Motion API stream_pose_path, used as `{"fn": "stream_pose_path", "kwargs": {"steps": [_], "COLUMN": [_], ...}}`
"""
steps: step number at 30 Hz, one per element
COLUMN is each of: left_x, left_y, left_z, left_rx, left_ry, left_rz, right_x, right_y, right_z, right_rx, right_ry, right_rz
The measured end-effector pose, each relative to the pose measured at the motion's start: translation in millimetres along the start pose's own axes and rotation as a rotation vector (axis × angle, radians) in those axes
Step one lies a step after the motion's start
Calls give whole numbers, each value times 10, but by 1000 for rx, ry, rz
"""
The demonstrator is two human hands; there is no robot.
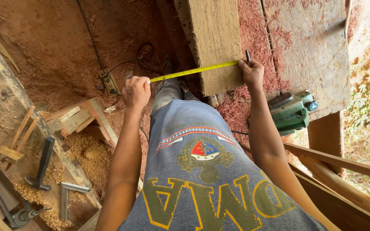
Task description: The person measures a wooden plank with a tape measure and marks it with a pen. They then measure the interior of a wooden cabinet structure and return to the plank to take additional measurements.
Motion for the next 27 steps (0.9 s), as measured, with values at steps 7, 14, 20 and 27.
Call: {"fn": "stream_pose_path", "kwargs": {"steps": [7, 14, 20, 27], "left_x": [11, -122, -539, -830], "left_y": [-36, 160, 13, -447], "left_z": [35, -15, -130, -141], "left_rx": [49, 251, 446, 364], "left_ry": [16, 54, 62, -116], "left_rz": [-4, -111, -312, -478], "right_x": [-8, 416, 620, 316], "right_y": [-10, 5, -829, -235], "right_z": [-19, -288, -1050, -741], "right_rx": [0, 74, 582, 91], "right_ry": [20, 270, 155, 110], "right_rz": [71, 145, -207, -205]}}
Point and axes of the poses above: each hand's wrist, its own z-axis towards the middle knuckle, its own y-axis out of the back of the hand, x = y × z, the point moved 7 cm from there along z, towards the middle knuckle, and after that the axes turned 15 degrees about z, right-handed, at the moved point
